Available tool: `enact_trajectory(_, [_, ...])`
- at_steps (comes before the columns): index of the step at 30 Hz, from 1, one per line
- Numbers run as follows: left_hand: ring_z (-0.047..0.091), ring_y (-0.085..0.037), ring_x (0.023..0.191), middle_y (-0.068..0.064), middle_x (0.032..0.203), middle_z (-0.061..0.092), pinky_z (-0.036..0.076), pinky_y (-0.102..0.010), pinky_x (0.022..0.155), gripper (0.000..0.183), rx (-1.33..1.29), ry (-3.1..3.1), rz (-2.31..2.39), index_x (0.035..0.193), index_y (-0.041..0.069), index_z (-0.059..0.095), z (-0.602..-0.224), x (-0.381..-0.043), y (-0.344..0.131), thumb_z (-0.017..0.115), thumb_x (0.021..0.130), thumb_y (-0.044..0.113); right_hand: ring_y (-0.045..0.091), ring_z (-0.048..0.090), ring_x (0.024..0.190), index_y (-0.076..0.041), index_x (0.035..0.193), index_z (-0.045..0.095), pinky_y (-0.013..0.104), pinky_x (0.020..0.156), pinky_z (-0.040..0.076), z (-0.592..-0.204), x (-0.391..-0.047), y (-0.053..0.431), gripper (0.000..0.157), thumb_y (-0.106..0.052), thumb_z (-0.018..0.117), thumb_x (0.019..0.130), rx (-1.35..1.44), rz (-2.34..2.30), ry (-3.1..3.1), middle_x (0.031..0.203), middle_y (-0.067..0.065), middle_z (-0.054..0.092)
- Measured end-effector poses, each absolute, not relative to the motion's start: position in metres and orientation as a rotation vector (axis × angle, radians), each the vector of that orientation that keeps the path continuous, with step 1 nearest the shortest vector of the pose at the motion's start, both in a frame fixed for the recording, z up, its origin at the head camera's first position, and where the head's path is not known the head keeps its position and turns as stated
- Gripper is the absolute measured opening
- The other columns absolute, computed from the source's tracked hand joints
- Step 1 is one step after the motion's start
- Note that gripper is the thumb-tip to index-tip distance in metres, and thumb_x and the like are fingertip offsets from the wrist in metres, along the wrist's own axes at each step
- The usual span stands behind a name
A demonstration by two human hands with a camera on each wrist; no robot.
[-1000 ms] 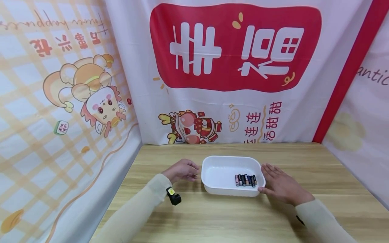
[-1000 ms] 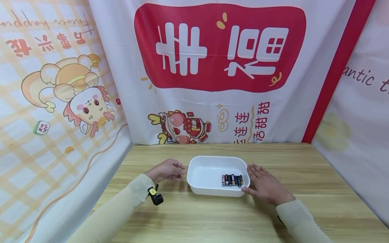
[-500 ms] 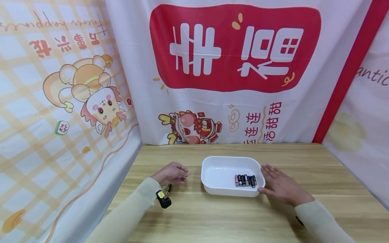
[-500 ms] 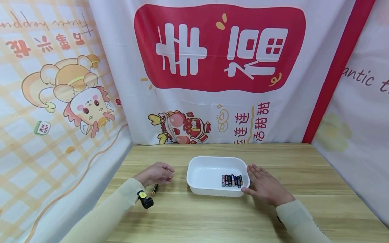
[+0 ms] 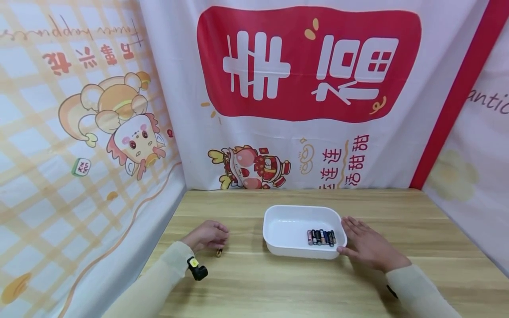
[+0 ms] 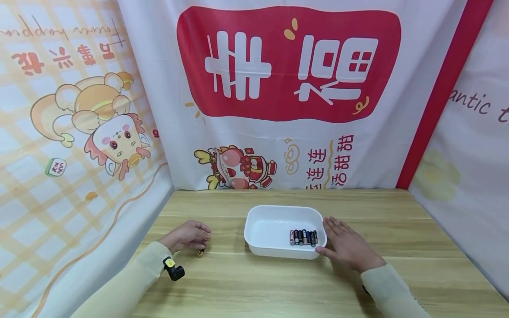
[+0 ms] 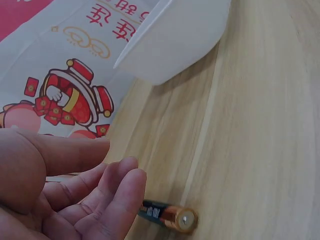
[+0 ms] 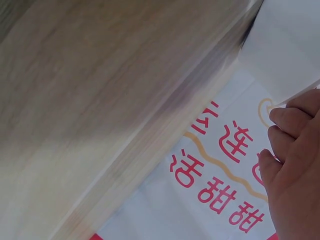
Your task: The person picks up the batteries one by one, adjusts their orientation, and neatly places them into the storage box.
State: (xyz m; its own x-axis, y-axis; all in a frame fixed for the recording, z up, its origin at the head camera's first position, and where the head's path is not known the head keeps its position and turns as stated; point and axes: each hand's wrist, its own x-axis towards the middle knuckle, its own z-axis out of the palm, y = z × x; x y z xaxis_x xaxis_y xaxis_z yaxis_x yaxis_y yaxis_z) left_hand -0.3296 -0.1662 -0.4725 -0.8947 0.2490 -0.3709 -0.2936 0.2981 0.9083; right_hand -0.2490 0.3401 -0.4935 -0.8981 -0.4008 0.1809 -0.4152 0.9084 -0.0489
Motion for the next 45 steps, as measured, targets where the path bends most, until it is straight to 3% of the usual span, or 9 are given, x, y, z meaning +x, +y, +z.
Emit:
enact_trajectory(10, [0.065, -0.021, 0.07, -0.02, 0.091, 0.066, 0.06, -0.033, 0.063, 0.029, -0.092, 2.176, 1.598, 0.112, -0.01, 0.057, -0.48, -0.327, -0.181, 0.068, 0.087, -0.003, 0.039, 0.026, 0.141, 0.006, 0.146, 0.034, 0.053, 0.115, 0.022, -0.494, -0.249, 0.342, 0.091, -0.067, 0.045, 0.092, 0.656, 0.132, -2.869, 0.152, 0.02, 0.032])
enact_trajectory(30, [0.064, -0.018, 0.065, -0.01, 0.077, 0.067, 0.056, -0.032, 0.054, 0.021, -0.084, 2.431, 1.36, 0.093, -0.001, 0.061, -0.489, -0.318, -0.174, 0.076, 0.077, -0.003, 0.039, 0.026, 0.14, 0.005, 0.147, 0.033, 0.053, 0.114, 0.023, -0.492, -0.249, 0.342, 0.094, -0.07, 0.043, 0.091, 0.642, 0.139, -2.892, 0.153, 0.018, 0.031])
enact_trajectory(45, [0.061, -0.017, 0.06, -0.007, 0.073, 0.064, 0.056, -0.031, 0.052, 0.022, 0.045, 2.537, 1.175, 0.093, 0.0, 0.065, -0.485, -0.312, -0.158, 0.077, 0.075, -0.001, 0.039, 0.026, 0.141, 0.005, 0.147, 0.033, 0.052, 0.114, 0.024, -0.493, -0.248, 0.34, 0.094, -0.07, 0.043, 0.091, 0.631, 0.139, -2.894, 0.153, 0.018, 0.032])
